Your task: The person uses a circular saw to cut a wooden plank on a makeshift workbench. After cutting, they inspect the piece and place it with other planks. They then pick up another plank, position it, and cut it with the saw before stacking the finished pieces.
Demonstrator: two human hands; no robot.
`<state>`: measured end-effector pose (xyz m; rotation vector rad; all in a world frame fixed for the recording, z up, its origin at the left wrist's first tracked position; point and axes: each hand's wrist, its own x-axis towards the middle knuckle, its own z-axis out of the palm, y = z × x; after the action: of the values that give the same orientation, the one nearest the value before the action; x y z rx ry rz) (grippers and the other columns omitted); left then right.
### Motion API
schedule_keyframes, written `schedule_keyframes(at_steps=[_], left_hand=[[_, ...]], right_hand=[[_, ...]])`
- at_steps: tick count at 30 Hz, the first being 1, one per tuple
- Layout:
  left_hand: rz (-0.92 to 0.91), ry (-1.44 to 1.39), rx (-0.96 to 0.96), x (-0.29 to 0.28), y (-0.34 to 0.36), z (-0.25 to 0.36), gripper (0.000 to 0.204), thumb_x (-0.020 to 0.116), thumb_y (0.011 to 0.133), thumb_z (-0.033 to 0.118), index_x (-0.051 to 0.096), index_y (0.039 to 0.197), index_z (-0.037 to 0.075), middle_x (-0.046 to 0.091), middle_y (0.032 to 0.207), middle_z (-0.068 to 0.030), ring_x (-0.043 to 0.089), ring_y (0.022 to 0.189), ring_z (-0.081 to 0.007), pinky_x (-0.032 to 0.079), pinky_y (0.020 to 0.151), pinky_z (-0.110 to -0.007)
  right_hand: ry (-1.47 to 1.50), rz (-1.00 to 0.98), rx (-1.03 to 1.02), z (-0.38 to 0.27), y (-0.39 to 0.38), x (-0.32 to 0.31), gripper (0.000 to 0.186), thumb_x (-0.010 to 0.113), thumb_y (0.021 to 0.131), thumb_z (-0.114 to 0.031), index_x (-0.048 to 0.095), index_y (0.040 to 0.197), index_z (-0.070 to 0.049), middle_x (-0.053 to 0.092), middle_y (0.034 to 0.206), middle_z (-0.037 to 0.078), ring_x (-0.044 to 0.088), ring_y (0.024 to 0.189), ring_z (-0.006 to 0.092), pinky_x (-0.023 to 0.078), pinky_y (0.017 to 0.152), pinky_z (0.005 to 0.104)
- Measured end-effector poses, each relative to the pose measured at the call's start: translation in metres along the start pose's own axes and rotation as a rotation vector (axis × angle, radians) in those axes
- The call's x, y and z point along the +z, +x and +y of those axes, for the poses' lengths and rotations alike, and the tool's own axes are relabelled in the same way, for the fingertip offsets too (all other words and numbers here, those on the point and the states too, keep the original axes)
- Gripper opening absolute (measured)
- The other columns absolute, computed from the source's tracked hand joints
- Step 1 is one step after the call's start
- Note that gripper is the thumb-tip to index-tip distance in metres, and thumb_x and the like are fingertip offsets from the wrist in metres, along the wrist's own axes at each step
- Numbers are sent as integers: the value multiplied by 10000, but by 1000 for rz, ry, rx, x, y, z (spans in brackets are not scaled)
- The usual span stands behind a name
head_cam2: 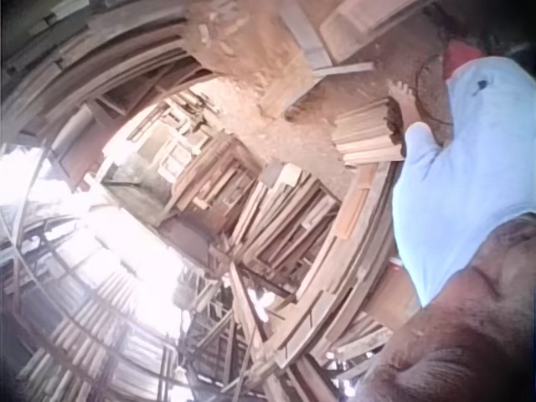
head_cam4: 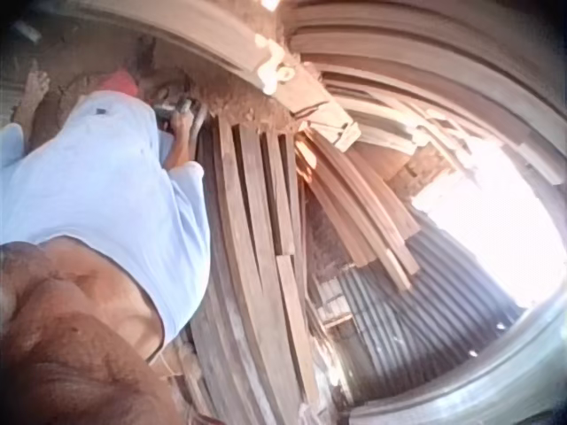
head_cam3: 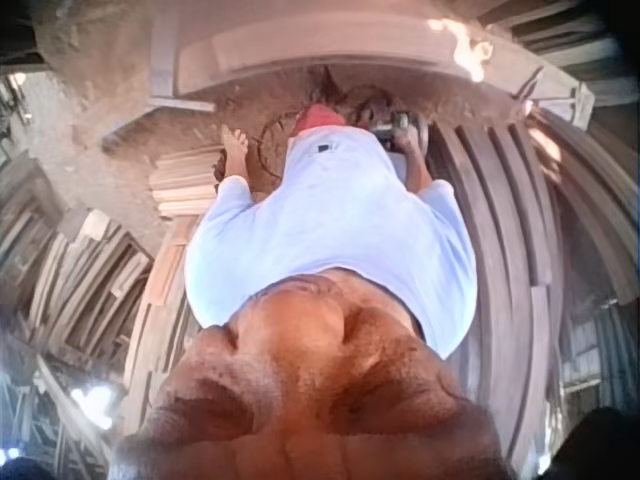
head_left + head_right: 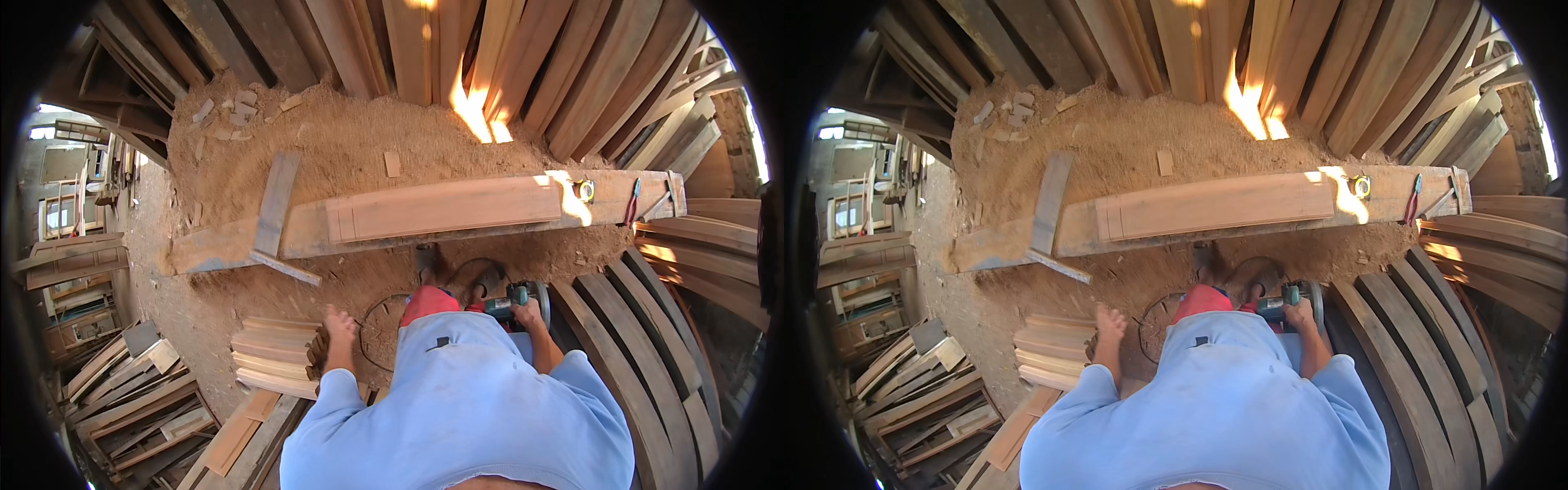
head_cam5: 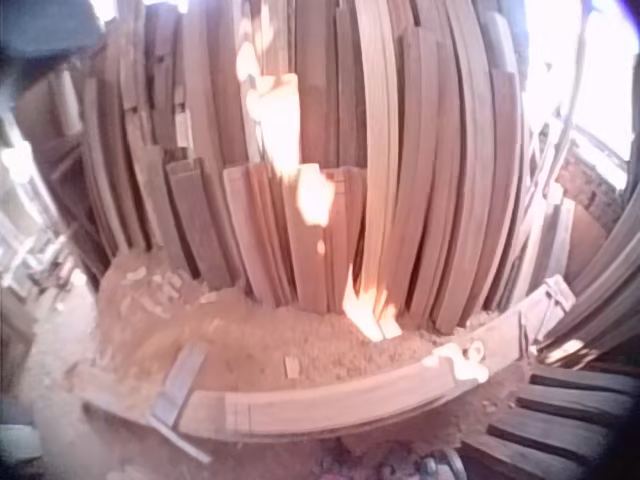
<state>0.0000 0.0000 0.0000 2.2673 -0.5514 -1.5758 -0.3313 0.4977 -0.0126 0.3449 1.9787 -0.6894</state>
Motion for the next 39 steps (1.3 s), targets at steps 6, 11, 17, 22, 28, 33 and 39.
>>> schedule_keyframes(at_steps=[6,11,17,22,28,33,39], left_hand=[[19,-18,49,8,61,85,443,728,958,524,573,1073,124,520,821,1,528,680,-201,411,602,-320],[-168,-191,165,-2,104,136,489,795,946,153,542,1360,95,650,1063,-65,640,896,-219,501,798,-407],[-205,-328,474,59,49,182,832,758,933,42,292,1613,151,668,1004,-74,661,806,-187,575,643,-366],[-538,-191,737,97,-44,217,682,694,972,59,343,1555,109,662,992,-101,651,730,-163,562,599,-317],[-670,559,1278,171,-121,156,530,664,1005,155,500,1487,6,684,994,-100,676,844,-232,584,778,-392],[-797,1034,1731,206,-174,49,586,717,961,175,552,1520,118,688,1059,-165,686,941,-381,568,846,-460],[-1133,1442,1707,218,-200,-33,651,735,913,151,559,1509,345,604,953,-109,675,874,-358,566,715,-504]], right_hand=[[-110,72,-180,13,27,40,219,761,874,-181,695,929,21,676,737,94,631,600,187,504,561,365],[-149,66,-223,-5,26,59,219,764,868,-181,694,927,18,675,738,94,631,602,184,507,563,363],[-118,95,-186,-2,25,77,216,766,855,-168,701,928,24,679,730,97,643,611,192,517,576,372],[-131,110,-151,-14,12,88,243,760,843,-185,709,932,35,688,730,130,672,636,239,539,615,397],[-216,50,-116,-33,0,85,410,769,800,-295,722,1046,29,742,1059,253,708,1033,386,546,908,457],[-184,53,-81,-20,-15,67,375,736,804,-294,744,1070,-31,739,1067,283,713,1056,424,562,914,473],[-64,105,-76,12,-22,49,378,763,795,-285,738,1054,-11,736,1072,295,712,1081,431,559,911,484]])
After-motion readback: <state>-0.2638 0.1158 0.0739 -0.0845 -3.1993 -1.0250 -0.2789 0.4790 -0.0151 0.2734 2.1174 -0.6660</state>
